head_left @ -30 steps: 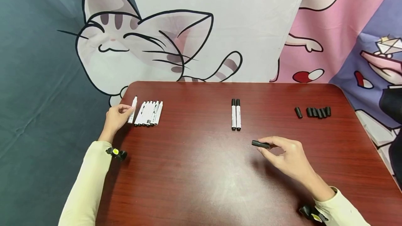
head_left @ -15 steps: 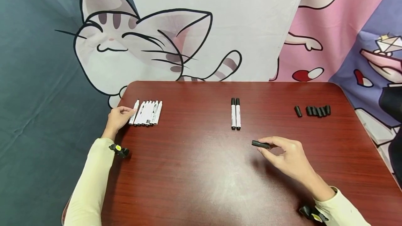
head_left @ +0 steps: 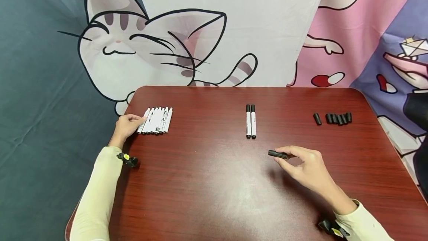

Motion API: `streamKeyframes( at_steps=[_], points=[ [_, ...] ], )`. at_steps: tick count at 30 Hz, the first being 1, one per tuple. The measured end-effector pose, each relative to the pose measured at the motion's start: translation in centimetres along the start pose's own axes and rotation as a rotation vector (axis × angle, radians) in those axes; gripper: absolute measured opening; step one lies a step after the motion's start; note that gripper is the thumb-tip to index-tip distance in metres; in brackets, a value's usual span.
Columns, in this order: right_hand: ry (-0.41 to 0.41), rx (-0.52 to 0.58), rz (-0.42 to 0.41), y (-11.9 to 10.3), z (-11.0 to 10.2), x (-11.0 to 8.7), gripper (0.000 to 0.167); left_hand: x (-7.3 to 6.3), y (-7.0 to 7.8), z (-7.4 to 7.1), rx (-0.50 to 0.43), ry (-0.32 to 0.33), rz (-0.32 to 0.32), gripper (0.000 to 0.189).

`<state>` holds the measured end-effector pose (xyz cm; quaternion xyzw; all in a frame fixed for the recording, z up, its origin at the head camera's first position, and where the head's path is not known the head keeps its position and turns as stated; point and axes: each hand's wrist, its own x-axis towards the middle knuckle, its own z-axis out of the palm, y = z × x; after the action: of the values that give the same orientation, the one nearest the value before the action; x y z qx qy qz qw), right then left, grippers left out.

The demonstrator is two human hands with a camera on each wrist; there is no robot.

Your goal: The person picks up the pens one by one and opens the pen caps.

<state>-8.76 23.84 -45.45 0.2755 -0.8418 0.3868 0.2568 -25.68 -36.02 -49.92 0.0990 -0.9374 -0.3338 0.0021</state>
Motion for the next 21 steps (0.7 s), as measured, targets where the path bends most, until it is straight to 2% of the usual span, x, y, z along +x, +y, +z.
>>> streamKeyframes(
  at_steps=[8, 21],
  points=[
    [-0.007, -0.006, 0.002, 0.01, -0.06, -0.05, 0.044, 0.15, -0.24, 0.32, 0.000, 0.020, -0.030, 0.061],
    [-0.002, -0.022, -0.004, 0.04, -0.07, -0.02, 0.044, -0.04, -0.39, 0.15, -0.023, 0.009, -0.071, 0.068]
  ],
)
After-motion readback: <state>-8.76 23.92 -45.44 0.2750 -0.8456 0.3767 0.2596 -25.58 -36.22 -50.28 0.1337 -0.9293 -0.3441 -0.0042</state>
